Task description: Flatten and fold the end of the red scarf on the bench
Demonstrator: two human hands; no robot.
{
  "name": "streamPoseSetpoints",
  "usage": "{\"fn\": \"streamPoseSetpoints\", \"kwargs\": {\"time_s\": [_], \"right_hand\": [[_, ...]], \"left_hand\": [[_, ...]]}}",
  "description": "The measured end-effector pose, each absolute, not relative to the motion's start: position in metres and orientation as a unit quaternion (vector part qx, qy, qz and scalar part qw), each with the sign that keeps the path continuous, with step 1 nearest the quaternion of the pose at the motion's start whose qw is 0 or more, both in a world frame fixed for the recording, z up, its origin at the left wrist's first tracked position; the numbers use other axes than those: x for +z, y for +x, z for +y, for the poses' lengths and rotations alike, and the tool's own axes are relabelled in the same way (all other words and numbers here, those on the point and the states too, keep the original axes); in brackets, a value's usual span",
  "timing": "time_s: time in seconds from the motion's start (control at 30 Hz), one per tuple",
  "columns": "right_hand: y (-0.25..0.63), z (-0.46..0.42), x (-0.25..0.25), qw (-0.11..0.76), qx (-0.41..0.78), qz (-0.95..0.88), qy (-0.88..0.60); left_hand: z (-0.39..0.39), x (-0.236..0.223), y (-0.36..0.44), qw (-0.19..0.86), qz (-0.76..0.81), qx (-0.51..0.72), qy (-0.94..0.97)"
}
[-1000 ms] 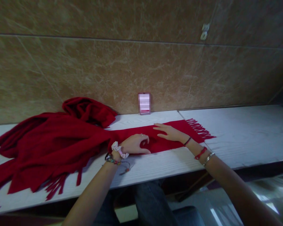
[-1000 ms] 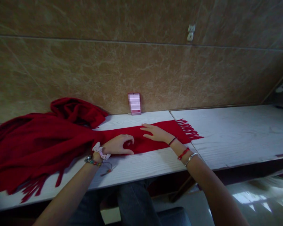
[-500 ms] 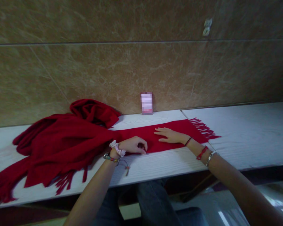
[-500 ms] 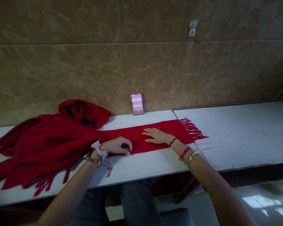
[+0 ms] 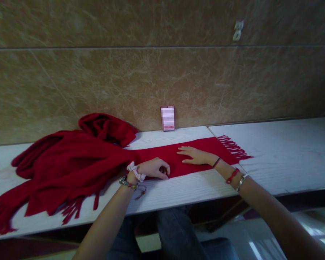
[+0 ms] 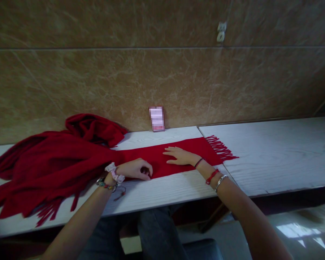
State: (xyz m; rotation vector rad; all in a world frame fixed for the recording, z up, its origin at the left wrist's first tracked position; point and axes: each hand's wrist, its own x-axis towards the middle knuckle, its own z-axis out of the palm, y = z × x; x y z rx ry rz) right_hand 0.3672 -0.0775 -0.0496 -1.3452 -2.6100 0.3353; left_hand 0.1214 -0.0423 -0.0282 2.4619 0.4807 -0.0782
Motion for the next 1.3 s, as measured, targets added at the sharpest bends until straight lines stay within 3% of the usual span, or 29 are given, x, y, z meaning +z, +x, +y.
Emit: {"fn": "streamPoseSetpoints", "kwargs": {"time_s": [0.17,0.43,0.77,1.3], "right_hand": [[0.357,-0.091,-0.034,0.134,0.131,-0.899,-0.395],[0.341,-0.107,-0.028,0.105,0.115,-0.937,-0.314],[0.342,-0.118,-0.041,0.156,0.087,-0.925,-0.336],[0.345,-0.108,-0.055,0.190,0.030,-0.903,-0.383]], "left_hand": [[-0.042,-0.027,0.121,0.309,0.192,-0.028,0.931],[-0.040,-0.026,0.118,0.274,0.206,-0.011,0.939],[-0.053,-0.020,0.127,0.098,0.178,-0.018,0.979],[-0.049,-0.022,0.132,0.060,0.164,0.034,0.984]]}}
